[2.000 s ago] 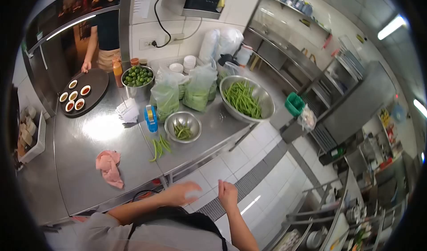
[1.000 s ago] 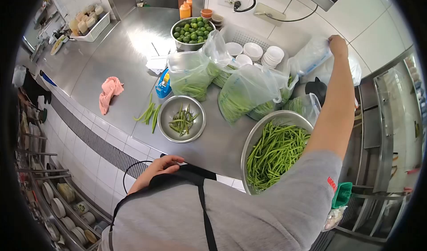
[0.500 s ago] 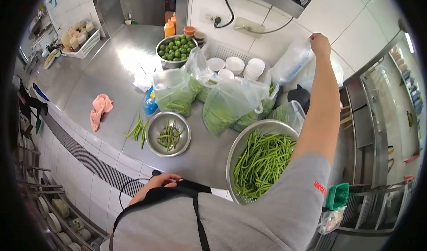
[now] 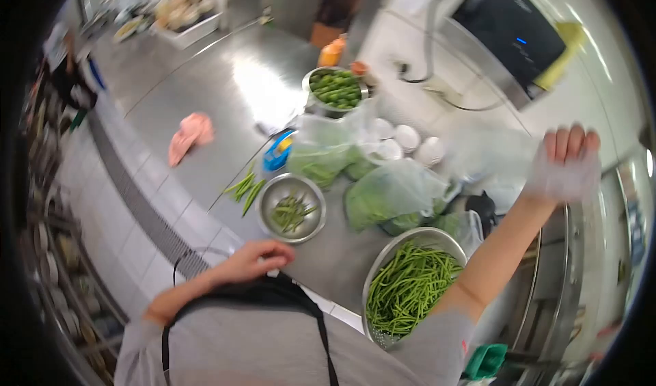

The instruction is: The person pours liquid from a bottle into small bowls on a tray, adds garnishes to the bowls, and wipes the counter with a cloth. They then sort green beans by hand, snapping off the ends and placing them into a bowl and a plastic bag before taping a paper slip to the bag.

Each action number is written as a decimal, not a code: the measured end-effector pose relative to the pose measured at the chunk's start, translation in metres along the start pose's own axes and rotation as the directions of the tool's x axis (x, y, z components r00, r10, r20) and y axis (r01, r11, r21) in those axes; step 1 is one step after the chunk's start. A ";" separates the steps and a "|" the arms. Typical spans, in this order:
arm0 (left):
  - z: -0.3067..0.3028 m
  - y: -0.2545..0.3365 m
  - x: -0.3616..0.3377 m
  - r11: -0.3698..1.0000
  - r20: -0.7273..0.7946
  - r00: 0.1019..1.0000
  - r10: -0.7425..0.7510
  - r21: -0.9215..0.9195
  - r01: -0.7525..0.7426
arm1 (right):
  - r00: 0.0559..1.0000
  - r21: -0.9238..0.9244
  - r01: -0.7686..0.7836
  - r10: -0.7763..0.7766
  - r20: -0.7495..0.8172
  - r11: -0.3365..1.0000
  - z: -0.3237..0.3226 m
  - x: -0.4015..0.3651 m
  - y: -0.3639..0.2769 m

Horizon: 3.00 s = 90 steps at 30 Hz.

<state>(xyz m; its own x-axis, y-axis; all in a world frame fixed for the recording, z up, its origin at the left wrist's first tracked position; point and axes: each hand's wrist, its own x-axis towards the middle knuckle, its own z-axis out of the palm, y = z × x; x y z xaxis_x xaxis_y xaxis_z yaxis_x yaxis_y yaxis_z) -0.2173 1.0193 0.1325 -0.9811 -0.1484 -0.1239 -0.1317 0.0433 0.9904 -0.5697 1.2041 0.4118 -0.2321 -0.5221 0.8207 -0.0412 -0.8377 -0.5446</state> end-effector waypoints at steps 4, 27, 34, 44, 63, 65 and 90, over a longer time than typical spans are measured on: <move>-0.027 0.023 0.019 0.713 0.117 0.981 0.157 -0.701 -0.030 | 0.961 0.350 -0.231 0.157 0.227 0.908 0.110 -0.042 0.110; -0.218 -0.063 0.025 0.390 -0.251 0.892 0.377 0.916 0.094 | 0.522 -0.589 -0.712 0.274 -0.808 -0.382 0.277 -0.234 0.423; -0.230 -0.118 0.019 0.742 -0.211 0.926 0.313 0.663 -0.099 | 0.557 -0.631 -0.634 0.302 -0.773 -0.447 0.259 -0.241 0.433; -0.259 -0.103 -0.014 0.557 -0.046 0.907 0.418 0.802 -0.216 | 0.688 -0.737 -0.566 0.282 -0.669 -0.370 0.253 -0.264 0.427; -0.191 -0.037 -0.022 0.328 0.090 0.782 0.617 0.874 -0.359 | 0.691 -0.728 -0.665 0.507 -0.515 0.167 0.302 -0.203 0.352; -0.179 -0.033 -0.029 0.331 0.136 0.799 0.586 0.860 -0.389 | 0.554 -0.623 -0.768 0.645 -0.527 0.150 0.295 -0.183 0.355; -0.223 -0.019 -0.066 0.445 -0.268 0.765 0.586 0.895 -0.028 | 0.782 -0.730 -0.596 0.450 -0.432 0.334 0.325 -0.170 0.378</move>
<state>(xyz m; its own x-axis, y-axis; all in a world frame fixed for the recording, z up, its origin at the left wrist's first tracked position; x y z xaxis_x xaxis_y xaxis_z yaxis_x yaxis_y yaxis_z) -0.1187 0.8079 0.1356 -0.7896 -0.3525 0.5023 -0.1584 0.9079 0.3881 -0.2303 0.9246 0.1224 -0.6197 -0.7158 0.3219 -0.5854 0.1483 -0.7970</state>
